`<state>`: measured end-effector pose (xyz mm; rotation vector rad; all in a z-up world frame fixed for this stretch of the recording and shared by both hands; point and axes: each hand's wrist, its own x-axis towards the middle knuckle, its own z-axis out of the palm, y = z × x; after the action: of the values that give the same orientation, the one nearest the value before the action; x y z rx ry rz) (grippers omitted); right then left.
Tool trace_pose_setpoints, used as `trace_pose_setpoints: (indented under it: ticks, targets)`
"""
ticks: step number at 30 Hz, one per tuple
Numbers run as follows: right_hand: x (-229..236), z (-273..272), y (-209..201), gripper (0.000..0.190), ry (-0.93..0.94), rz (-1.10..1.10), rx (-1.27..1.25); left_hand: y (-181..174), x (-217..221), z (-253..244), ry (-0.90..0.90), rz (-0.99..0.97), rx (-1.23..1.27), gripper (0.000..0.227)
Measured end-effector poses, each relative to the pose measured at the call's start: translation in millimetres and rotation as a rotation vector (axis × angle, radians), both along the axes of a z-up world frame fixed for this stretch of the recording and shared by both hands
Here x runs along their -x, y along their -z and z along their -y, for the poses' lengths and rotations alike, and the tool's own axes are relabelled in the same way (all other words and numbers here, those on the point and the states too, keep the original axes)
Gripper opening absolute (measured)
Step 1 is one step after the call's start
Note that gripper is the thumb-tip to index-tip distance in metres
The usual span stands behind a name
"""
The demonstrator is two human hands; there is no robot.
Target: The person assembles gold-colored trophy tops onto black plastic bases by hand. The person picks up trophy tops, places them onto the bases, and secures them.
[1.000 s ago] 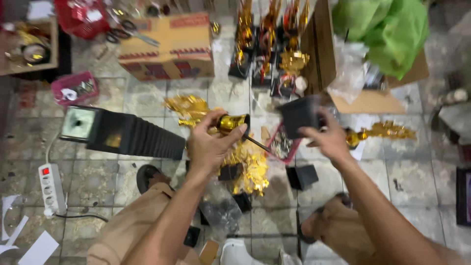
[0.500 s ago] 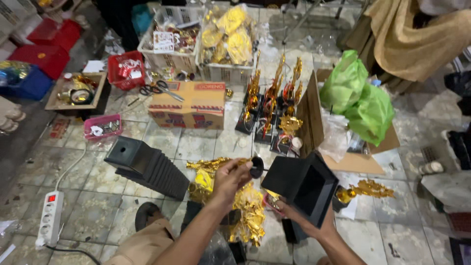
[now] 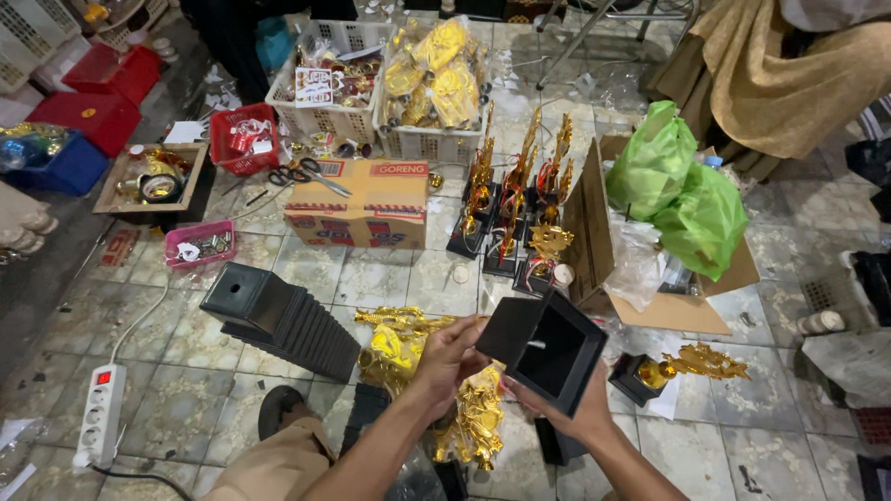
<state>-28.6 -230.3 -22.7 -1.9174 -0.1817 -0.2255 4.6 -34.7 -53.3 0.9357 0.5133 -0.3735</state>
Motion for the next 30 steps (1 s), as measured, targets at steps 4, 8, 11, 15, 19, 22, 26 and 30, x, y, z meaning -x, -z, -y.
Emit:
trace_pose_setpoints:
  ticks: [4,8,11,15,19,22,26,30]
  targets:
    - [-4.2,-0.2,2.3,0.052,0.0,0.001,-0.023,-26.5,3.2,0.3,0.149,0.082,0.001,0.059]
    - [-12.7,0.4,1.9,0.049,-0.111,0.191,0.074,-28.7,6.4,5.9,0.212,0.04,-0.019,0.046]
    - [-17.2,0.9,3.5,0.048,-0.196,0.327,0.144,-36.2,11.0,4.7,0.262,0.051,0.024,0.051]
    - [-16.3,4.3,10.2,0.046,-0.277,0.46,0.211,-62.7,10.3,-0.3,0.256,-0.071,0.032,0.065]
    - [-13.2,6.8,3.2,0.036,-0.416,0.358,0.465,-56.6,3.4,-9.7,0.329,-0.096,0.072,0.062]
    - [-10.0,5.9,-5.6,0.035,-0.449,0.333,0.502,-62.2,0.2,-14.0,0.443,-0.057,-0.053,0.071]
    - [-7.7,7.3,-5.3,0.04,-0.423,0.325,0.583,-85.9,1.1,-21.2,0.609,-0.088,-0.259,0.074]
    - [-7.6,7.3,-2.1,0.048,-0.305,0.385,0.608,-90.5,1.8,-25.0,0.688,-0.101,-0.298,0.091]
